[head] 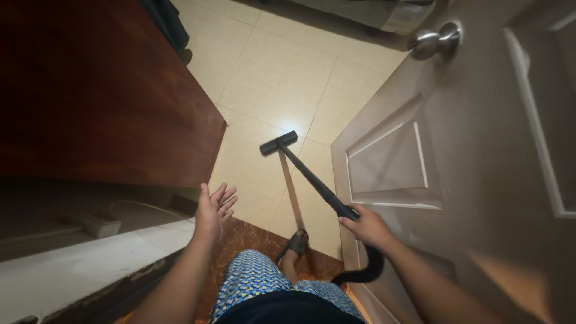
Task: The person uses a vacuum cleaner with a floor nozzle to clean the tiled floor of a bedroom. They move the vacuum back and forth across the floor, navigating around furniture such as a bed, a wooden cabinet, and a small fan.
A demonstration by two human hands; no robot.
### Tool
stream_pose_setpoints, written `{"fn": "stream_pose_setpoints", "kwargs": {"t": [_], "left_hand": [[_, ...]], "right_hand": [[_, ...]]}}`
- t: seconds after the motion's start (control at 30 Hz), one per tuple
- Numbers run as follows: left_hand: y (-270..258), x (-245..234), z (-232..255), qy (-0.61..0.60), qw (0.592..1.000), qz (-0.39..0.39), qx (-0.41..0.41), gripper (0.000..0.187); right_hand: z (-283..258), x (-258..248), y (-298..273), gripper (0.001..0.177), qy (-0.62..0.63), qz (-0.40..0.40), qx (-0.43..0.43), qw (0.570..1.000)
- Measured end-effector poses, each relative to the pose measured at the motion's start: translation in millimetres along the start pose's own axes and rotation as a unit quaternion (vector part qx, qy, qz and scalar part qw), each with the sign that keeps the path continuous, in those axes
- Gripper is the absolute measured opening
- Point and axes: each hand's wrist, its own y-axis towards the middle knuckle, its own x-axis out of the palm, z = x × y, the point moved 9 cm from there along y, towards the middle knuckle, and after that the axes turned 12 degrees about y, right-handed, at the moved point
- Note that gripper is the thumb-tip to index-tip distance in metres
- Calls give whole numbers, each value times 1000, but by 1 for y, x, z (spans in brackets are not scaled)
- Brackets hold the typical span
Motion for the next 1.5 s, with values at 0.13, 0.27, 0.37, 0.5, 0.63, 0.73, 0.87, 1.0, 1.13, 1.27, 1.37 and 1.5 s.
{"fn": "stream_pose_setpoints", "kwargs": {"t": [0.13,0.27,0.37,0.5,0.63,0.73,0.87,1.0,1.13,1.27,1.37,1.5], "left_hand": [[7,13,-10,-13,1000,-7,-18,99],[5,23,-9,-6,1000,-24,-7,98],[-2,19,-9,-4,1000,-23,-7,97],[-10,-3,-14,-17,1000,-14,-5,97],[-16,-40,-32,-68,998,10,-12,97],[-23,-65,-43,-69,997,25,-18,98],[-24,-84,-55,-57,997,31,-43,98],[-22,-91,-61,-36,998,11,-43,97],[-14,-88,-57,-15,999,-12,-38,96],[-11,-81,-52,3,998,-45,-39,94],[-15,-78,-49,21,997,-67,-36,94],[-16,-80,-52,33,995,-86,-43,94]], "right_hand": [[-32,36,2,59,-4,-19,-39,999],[-73,64,12,56,-78,-33,-100,991],[-74,78,13,55,-131,-50,-87,986],[-54,71,14,51,-167,-47,-90,981],[-39,54,8,49,-135,-59,-19,989],[-52,65,0,50,-139,-66,36,988],[-85,101,9,56,-94,-17,-24,995],[-82,109,20,59,-84,58,-45,994],[-34,72,15,57,-88,119,11,989],[45,29,-8,51,-87,180,21,980],[109,8,-37,51,-85,222,53,970],[141,10,-79,53,-59,249,110,961]]}}
